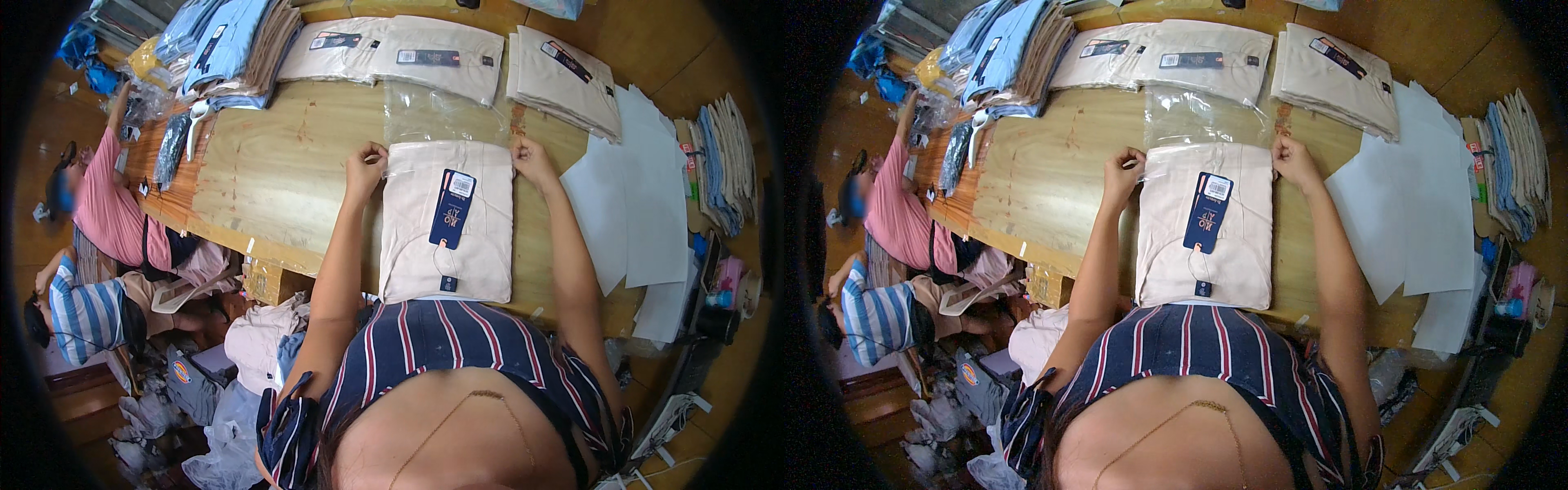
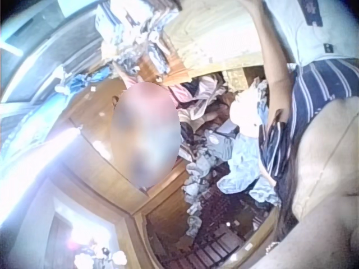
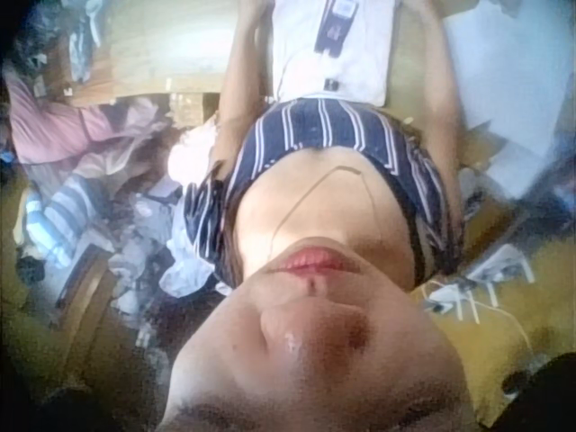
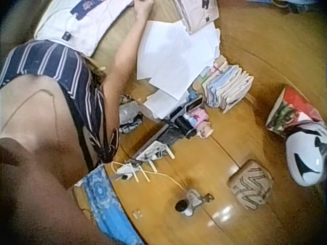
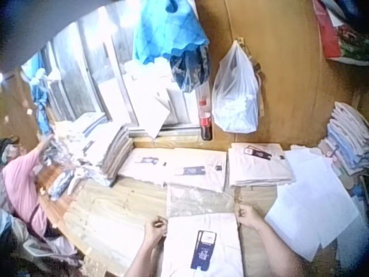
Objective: The person places folded shirts into clear plastic bags, seals the bags by hand, and stacks the packaged shirts on a table.
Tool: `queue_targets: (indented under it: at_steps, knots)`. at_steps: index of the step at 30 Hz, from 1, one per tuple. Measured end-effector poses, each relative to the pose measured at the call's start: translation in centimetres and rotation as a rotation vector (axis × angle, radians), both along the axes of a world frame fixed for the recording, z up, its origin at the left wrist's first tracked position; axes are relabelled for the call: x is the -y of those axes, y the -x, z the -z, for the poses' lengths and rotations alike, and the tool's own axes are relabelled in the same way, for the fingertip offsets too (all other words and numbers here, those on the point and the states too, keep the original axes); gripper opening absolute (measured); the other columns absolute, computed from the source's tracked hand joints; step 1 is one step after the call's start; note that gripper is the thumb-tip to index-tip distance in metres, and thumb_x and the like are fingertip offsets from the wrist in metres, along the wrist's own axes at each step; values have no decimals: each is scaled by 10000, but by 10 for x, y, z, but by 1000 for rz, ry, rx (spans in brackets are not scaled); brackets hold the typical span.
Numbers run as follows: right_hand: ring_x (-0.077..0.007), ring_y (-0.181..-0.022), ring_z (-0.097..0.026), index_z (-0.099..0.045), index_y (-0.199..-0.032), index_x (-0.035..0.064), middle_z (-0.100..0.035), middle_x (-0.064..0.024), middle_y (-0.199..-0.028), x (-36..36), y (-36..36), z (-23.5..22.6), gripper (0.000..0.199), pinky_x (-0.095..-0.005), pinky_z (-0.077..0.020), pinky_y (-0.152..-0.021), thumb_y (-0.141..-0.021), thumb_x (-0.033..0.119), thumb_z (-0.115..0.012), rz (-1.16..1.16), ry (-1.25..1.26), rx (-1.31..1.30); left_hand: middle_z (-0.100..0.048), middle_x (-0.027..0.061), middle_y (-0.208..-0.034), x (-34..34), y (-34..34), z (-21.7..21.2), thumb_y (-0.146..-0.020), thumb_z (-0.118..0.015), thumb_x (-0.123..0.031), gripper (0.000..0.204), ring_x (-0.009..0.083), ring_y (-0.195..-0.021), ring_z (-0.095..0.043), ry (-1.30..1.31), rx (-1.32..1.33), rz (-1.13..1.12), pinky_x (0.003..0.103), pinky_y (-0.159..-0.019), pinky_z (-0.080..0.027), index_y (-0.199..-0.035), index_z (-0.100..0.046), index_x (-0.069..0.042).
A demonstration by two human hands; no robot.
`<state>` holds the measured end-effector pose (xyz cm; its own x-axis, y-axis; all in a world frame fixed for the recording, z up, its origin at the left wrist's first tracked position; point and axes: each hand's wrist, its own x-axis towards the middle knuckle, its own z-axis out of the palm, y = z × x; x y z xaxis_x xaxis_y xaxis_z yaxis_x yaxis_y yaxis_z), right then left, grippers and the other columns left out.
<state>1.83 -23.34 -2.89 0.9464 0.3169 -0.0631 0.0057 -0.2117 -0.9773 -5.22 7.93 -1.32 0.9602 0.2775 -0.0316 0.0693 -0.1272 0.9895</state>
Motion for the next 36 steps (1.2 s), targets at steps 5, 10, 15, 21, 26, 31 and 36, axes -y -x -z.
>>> queue_targets:
  at_steps: [5, 10, 15, 21, 26, 31, 36]
  knots:
    - [-57, -572, -409, -448, -631, 53, -431, 38, -622, 10, 23, -11, 149, -190, -350, -520, -614, -84, -506, -88, 37, -49, -482, -16, -677, -4, 13, 4, -710, -480, 57, 84, 49, -606, -431, 25, -59, 159, 179, -531, -351, -692, -483, -26]
    - [-54, -570, -393, -436, -617, 53, -416, 43, -591, 12, 50, -10, 134, -198, -343, -518, -615, -65, -499, -28, 127, -30, -436, -29, -643, 10, 34, -17, -774, -442, 8, 77, 44, -579, -375, -5, -69, 152, 197, -501, -330, -704, -455, -22]
    - [-62, -562, -401, -432, -619, 43, -411, 23, -563, 7, 92, -23, 112, -213, -344, -501, -615, -62, -472, -28, 216, -79, -416, -28, -662, 8, 67, -10, -747, -435, 52, 135, 54, -623, -384, 39, -86, 128, 178, -579, -323, -665, -430, -56]
    - [-73, -550, -396, -415, -618, 34, -402, -4, -550, 5, 144, -29, 106, -223, -339, -491, -602, -62, -459, -80, 260, -143, -382, -30, -663, 6, 127, -7, -697, -409, 82, 144, 62, -617, -367, 40, -67, 155, 174, -574, -297, -643, -400, -51]
    - [-72, -549, -379, -399, -596, 41, -392, 2, -547, 16, 195, -33, 123, -222, -329, -497, -592, -69, -455, -312, 168, -299, -415, -28, -650, 4, 198, -11, -717, -430, 69, 111, 36, -606, -384, 211, -325, 210, 174, -555, -323, -672, -424, -32]
    - [-31, -558, -340, -377, -579, 72, -351, 54, -576, 16, 224, -57, 213, -170, -271, -479, -595, -115, -477, -454, 172, -424, -413, -23, -638, 10, 260, -19, -665, -460, 94, 141, 55, -628, -400, 234, -403, 270, 181, -564, -323, -633, -427, -39]
    - [-59, -536, -333, -401, -584, 49, -368, 16, -541, -58, 156, -38, 131, -225, -296, -463, -663, -45, -445, -336, 40, -168, -412, -6, -599, -23, 242, -39, -637, -438, 79, 116, 65, -573, -399, -101, -159, 15, 194, -531, -340, -605, -406, -28]
